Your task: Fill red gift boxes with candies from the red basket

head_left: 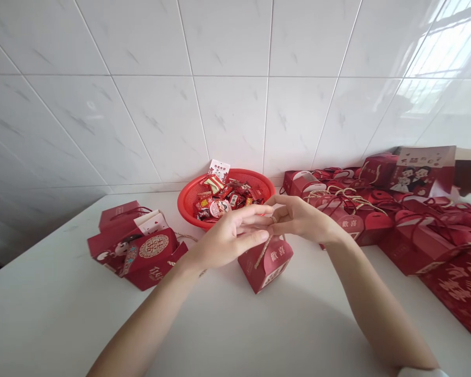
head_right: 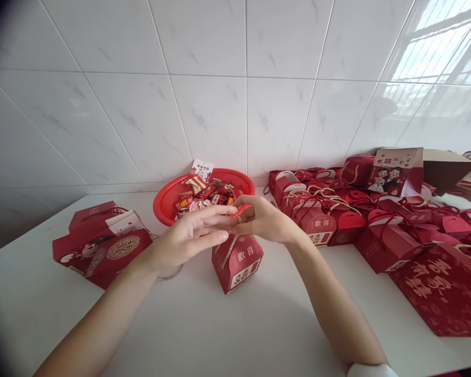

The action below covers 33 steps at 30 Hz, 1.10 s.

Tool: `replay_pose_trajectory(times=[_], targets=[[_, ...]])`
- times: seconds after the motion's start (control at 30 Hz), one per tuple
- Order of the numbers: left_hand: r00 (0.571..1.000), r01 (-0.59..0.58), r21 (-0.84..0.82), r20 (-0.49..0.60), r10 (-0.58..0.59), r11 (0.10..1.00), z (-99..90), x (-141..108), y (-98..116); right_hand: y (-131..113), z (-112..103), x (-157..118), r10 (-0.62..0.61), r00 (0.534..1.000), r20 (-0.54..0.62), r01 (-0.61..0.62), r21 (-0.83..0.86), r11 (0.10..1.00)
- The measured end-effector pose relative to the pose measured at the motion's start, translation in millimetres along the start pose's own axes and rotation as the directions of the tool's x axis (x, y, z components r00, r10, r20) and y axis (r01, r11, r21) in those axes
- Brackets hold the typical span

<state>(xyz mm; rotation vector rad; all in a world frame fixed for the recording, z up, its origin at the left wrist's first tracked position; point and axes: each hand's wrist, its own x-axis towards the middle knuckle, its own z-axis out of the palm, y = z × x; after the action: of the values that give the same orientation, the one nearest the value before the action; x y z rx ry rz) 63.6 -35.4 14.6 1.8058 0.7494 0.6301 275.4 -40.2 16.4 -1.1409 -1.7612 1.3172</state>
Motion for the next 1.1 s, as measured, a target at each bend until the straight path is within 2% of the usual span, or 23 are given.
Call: replay_pose_trajectory(times=[0.1,0.17,0.23,0.37,0.5,0.63,0.8,0.93,1.03,1.1], targets=[[0.980,-0.066,0.270,-0.164,0.113,0.960,8.9,2.6,-6.3,2.4,1.9,0.8,-0.028,0.997,-0.071,0.021,-0.097,0.995],[0.964,-0.058,0.446,-0.209,0.167,0.893,14.7,5.8,-10.1,3.7,2.3,1.5,-0.027,0.996,-0.085,0.015,-0.139,0.990],[0.971,-0.004,0.552,-0.198,0.136,0.834,20.3,8.5,-12.6,4.7,2.4,2.2,-0.011,0.995,-0.103,-0.006,-0.160,0.987],[0.990,0.110,0.641,-0.143,-0.023,0.759,29.4,11.6,-17.0,5.8,2.7,2.8,0.003,0.995,-0.096,-0.015,-0.124,0.992],[0.994,0.103,0.710,-0.043,-0.104,0.697,33.6,14.6,-23.8,8.1,3.0,6.9,-0.003,1.000,0.016,0.003,-0.010,1.000],[0.994,0.084,0.768,-0.022,-0.105,0.635,33.1,18.3,-29.2,11.7,0.6,13.1,0.017,0.995,0.096,-0.028,0.119,0.993],[0.996,0.083,0.731,-0.035,-0.084,0.677,28.5,21.0,-34.4,9.5,-2.7,11.8,-0.006,0.999,0.048,-0.007,0.260,0.966],[0.998,0.050,0.662,-0.053,-0.019,0.748,24.4,20.1,-32.3,3.7,-3.5,7.1,0.007,0.999,-0.032,0.003,0.277,0.961],[0.998,-0.026,0.523,-0.037,0.053,0.852,20.3,14.6,-22.9,-3.4,-9.0,-1.5,-0.062,0.991,-0.122,0.090,0.240,0.967],[0.989,-0.115,0.431,-0.034,0.143,0.895,16.9,8.6,-14.4,-10.2,-16.1,-12.9,-0.138,0.972,-0.193,0.176,0.199,0.964]])
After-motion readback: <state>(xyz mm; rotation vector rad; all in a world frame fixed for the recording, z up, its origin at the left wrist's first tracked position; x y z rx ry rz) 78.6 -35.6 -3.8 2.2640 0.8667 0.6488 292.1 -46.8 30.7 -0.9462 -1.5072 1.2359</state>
